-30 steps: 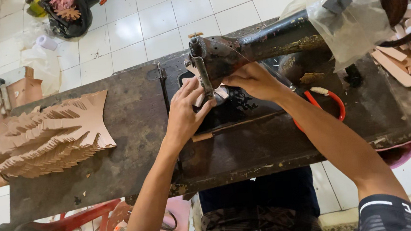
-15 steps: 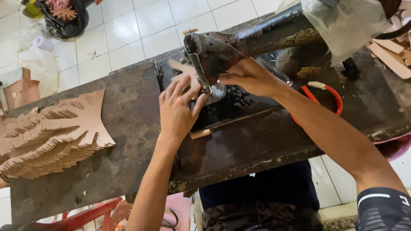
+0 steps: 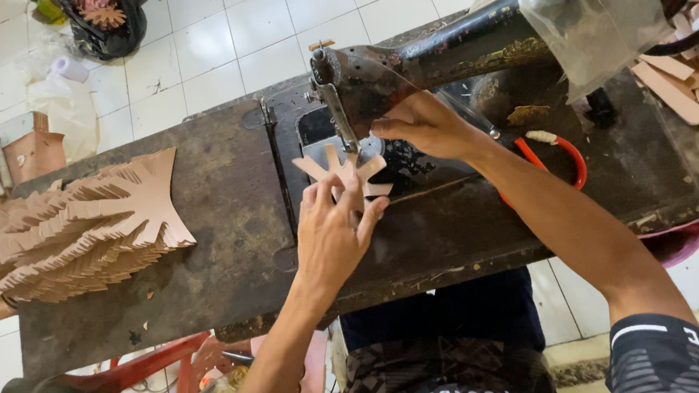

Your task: The person sits at an old treadle sewing machine and stitches together pre-cut leather pieces shaped like flowers and leaves, feeding each piece under the needle and guiding it while sewing, then setting finished pieces on the table beside a large stack of completed cutouts.

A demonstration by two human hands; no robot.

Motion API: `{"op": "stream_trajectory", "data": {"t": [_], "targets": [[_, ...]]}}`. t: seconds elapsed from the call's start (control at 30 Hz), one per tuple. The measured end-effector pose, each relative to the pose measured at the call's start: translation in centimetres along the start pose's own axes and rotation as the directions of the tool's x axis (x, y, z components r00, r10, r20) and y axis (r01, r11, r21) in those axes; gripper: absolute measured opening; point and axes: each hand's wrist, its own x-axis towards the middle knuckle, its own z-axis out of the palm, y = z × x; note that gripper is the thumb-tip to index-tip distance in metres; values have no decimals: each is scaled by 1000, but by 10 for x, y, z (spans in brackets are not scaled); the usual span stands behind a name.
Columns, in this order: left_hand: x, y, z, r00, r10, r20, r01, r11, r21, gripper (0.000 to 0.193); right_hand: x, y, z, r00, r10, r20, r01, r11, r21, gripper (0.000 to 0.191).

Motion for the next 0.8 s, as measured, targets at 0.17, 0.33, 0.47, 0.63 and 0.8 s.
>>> {"op": "stream_trajectory", "data": {"t": [0.17, 0.33, 0.47, 0.63, 0.8], "targets": [[2, 9, 6, 997, 62, -52, -65, 996, -68, 55, 0, -2, -4, 992, 109, -57, -123, 898, -424, 33], [2, 9, 17, 996, 63, -64, -63, 998, -2, 43, -1, -3, -4, 1000, -29, 1, 28, 943, -333, 35], [4, 9, 21, 991, 74, -115, -77, 997, -21, 41, -1, -9, -6, 998, 48, -46, -63, 899, -434, 44], [6, 8, 23, 987, 106, -120, -113, 992, -55, 28, 3, -10, -1, 994, -90, 64, 93, 995, -47, 19], [5, 11, 24, 981, 152, -122, -156, 987, -25, 23, 1, -12, -3, 998, -50, 23, 54, 953, -297, 25]]}}
